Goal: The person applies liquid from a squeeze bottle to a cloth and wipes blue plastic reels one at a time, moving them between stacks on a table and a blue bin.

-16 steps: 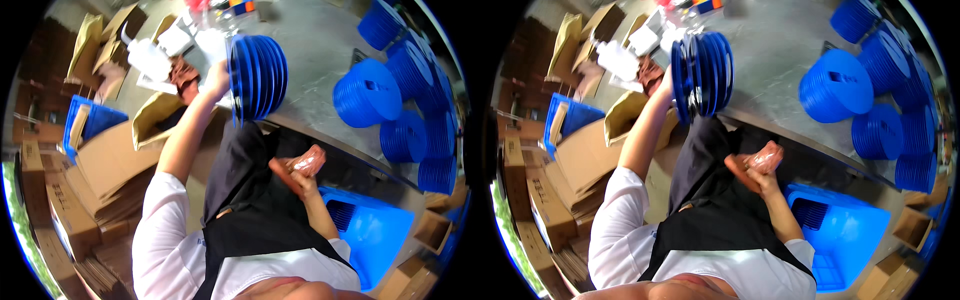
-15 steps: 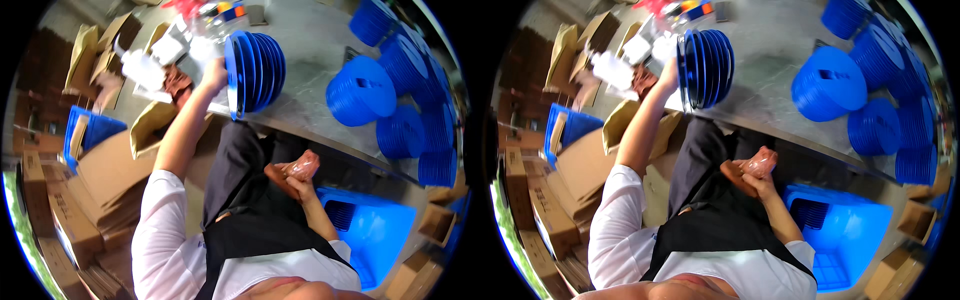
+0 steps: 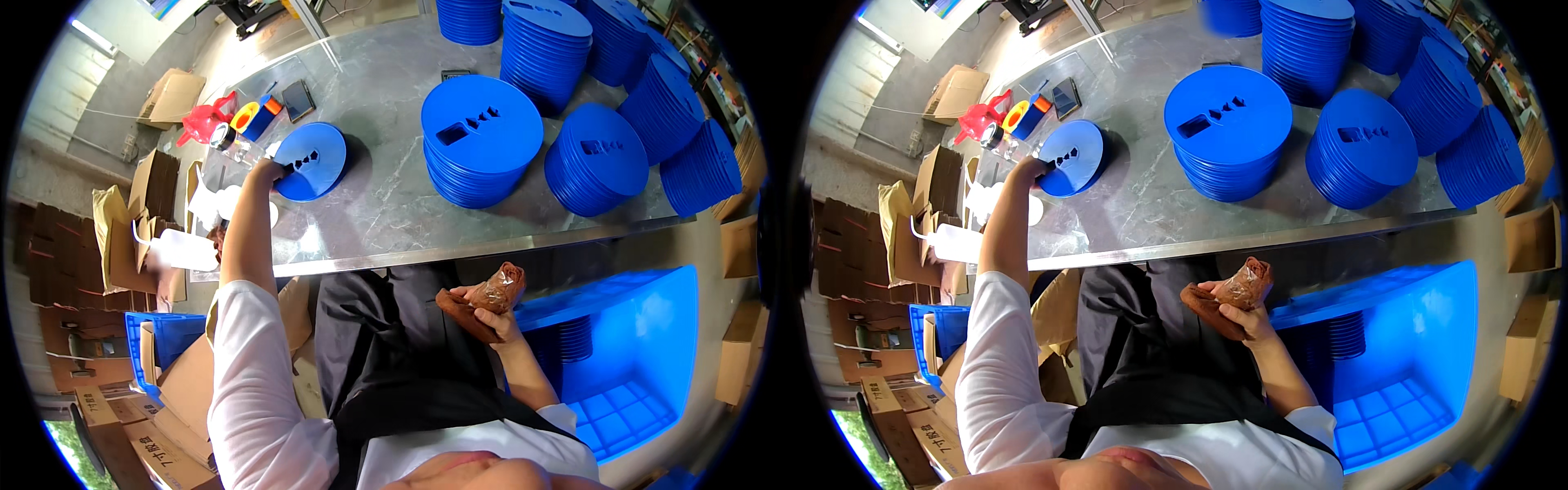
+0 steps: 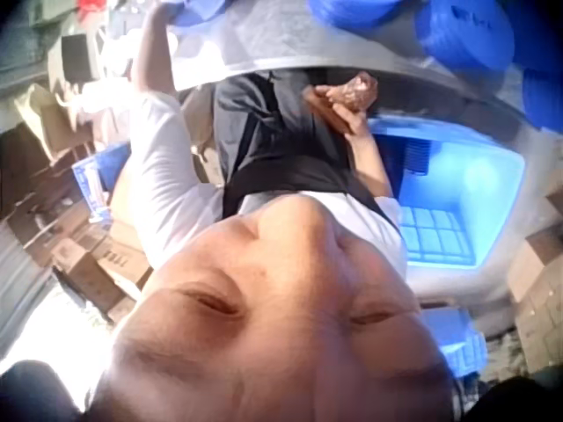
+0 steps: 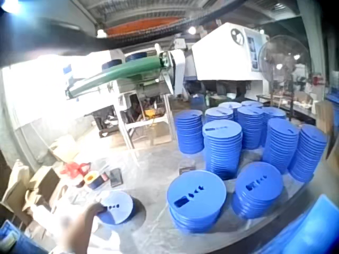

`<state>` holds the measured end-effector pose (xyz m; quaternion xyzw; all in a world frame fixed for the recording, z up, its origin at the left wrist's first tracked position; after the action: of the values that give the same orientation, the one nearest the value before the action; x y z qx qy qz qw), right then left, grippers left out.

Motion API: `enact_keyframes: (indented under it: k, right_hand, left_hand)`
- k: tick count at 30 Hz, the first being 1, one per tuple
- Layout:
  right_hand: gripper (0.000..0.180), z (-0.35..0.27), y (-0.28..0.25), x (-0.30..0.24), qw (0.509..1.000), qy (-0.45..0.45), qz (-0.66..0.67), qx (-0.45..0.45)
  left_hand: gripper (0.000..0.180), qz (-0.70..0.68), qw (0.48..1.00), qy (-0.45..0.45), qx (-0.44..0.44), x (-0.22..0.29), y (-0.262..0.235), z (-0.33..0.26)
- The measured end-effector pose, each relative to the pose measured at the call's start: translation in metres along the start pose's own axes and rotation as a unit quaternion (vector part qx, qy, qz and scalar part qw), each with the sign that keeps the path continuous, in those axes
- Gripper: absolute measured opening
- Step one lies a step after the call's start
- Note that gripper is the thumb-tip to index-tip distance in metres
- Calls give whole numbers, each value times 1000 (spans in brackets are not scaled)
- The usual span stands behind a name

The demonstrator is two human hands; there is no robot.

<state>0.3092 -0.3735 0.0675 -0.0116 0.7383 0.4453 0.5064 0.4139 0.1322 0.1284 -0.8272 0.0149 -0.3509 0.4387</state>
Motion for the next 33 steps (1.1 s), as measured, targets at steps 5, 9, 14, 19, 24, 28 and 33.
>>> enact_keyframes:
  k: [5,9,14,19,24,28,33]
  right_hand:
    - [48,9,10,-3,999,0,3,-33]
    - [49,9,19,0,996,37,22,-77]
    - [50,7,-19,-58,991,-105,-65,-42]
    - [42,56,-26,-177,954,-259,-149,12]
    - [41,124,-32,-250,926,-267,155,219]
    - [37,189,-64,-258,943,-226,-30,241]
    - [41,199,-63,-239,959,-150,-52,234]
  left_hand:
    - [19,-192,974,-57,-103,-32,-2,13]
    - [33,-211,977,10,-31,-52,-54,29]
    - [42,-393,898,145,-134,31,-46,-43]
    - [32,-559,763,108,-306,103,28,-155]
    - [31,-619,661,77,-418,144,134,-174]
    - [27,-599,696,120,-379,159,160,-167]
    - [16,-630,712,132,-282,169,146,-188]
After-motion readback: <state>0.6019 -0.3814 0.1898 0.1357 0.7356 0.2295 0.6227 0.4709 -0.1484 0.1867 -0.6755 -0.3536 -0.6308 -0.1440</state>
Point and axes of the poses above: each hand's wrist, its own z-axis towards the middle knuckle, its own y-axis out of the palm, x = y × z, the point moved 8 cm from there along z, towards the middle knuckle, and after that the axes turned 11 degrees about -z, right-handed, at the moved point
